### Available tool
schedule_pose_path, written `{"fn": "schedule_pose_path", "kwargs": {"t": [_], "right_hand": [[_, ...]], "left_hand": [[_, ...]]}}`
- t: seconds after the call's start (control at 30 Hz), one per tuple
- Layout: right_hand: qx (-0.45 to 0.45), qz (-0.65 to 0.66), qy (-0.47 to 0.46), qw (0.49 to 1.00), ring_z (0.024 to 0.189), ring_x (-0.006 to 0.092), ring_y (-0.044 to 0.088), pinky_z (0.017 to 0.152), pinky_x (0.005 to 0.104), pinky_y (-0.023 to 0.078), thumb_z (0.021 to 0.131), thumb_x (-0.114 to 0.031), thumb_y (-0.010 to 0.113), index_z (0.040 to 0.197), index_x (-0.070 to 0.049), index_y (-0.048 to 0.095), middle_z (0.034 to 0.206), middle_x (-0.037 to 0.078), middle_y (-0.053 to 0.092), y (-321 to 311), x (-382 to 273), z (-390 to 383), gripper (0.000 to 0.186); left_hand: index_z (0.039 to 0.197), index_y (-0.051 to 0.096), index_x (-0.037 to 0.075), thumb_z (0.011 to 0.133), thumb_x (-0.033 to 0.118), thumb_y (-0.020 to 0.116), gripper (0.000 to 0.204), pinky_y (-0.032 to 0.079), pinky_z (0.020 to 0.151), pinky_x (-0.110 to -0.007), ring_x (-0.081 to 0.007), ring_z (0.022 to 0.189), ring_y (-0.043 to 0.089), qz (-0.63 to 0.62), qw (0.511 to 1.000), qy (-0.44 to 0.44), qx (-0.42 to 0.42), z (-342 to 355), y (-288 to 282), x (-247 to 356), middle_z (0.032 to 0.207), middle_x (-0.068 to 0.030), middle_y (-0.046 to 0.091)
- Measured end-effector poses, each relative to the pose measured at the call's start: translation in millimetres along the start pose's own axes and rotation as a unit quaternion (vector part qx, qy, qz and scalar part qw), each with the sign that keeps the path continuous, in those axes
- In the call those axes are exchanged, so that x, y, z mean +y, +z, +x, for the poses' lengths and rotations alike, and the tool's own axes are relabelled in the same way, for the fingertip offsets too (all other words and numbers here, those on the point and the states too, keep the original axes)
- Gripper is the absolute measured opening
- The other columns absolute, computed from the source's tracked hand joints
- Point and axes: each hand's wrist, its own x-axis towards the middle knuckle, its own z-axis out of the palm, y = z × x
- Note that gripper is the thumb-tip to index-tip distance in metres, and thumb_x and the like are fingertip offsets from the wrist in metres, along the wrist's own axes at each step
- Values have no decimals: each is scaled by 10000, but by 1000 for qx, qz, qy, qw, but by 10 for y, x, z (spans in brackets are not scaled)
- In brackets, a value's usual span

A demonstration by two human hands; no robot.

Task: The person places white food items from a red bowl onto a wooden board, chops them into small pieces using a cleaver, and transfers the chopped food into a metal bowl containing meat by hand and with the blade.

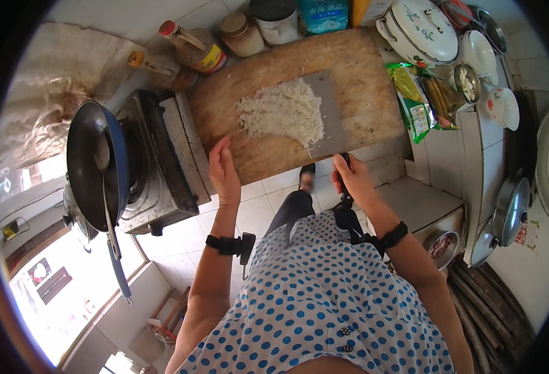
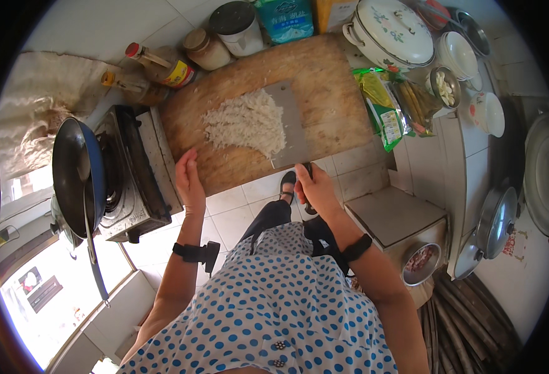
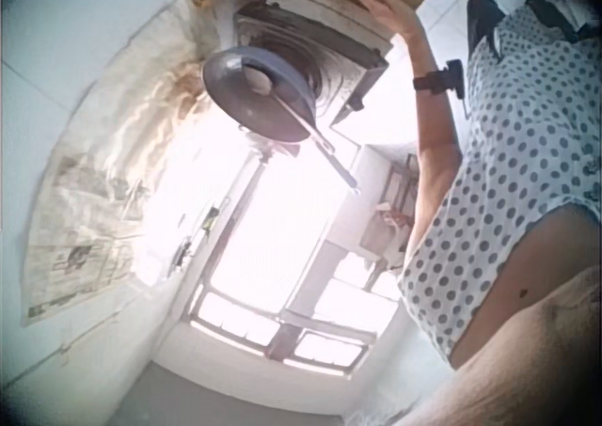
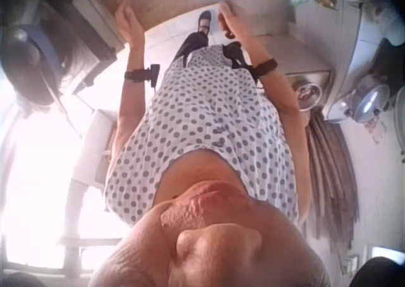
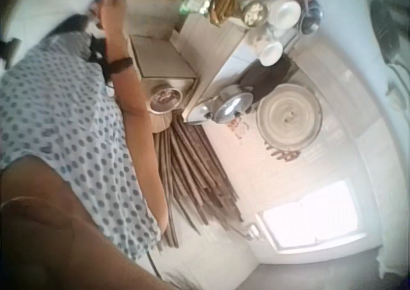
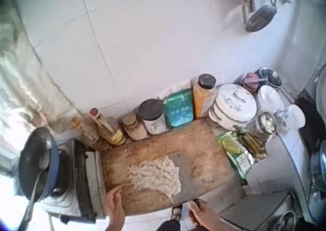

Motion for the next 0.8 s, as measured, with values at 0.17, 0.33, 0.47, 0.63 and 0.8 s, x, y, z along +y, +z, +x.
{"fn": "schedule_pose_path", "kwargs": {"t": [0.17,0.33,0.47,0.63,0.8], "right_hand": [[-40,69,37,996,505,108,538,458,269,452,1018,-397,583,883,-49,575,689,38,596,295,67,-30,373],[-63,136,61,987,458,119,505,407,275,415,995,-369,598,831,-54,549,606,31,538,507,28,5,358],[-68,159,81,982,447,128,498,397,277,409,985,-348,605,823,-51,545,602,40,534,469,-24,26,344],[-96,203,96,970,438,137,488,394,288,401,979,-334,607,802,-48,540,593,54,527,415,-97,-21,343],[-105,221,89,966,427,150,477,395,297,384,980,-336,610,801,-46,537,581,62,519,316,-159,-74,348]], "left_hand": [[1287,586,30,1073,179,477,282,443,1019,-312,-209,1190,594,-3,1000,0,-4,-9,9,13,1288,-108,632],[1287,581,25,1074,176,473,283,439,1034,-311,-206,1201,586,4,1000,1,-15,-7,-5,43,1304,-108,625],[1286,577,17,1075,169,468,282,437,1046,-313,-204,1203,580,-13,1000,1,-22,3,-15,47,1309,-109,624],[1298,564,36,1083,184,457,283,424,1052,-321,-220,1242,570,-12,999,-1,-32,7,-25,43,1332,-109,609],[1303,558,28,1083,185,456,289,420,1064,-326,-224,1259,563,-21,999,-5,-37,10,-29,31,1344,-115,602]]}}
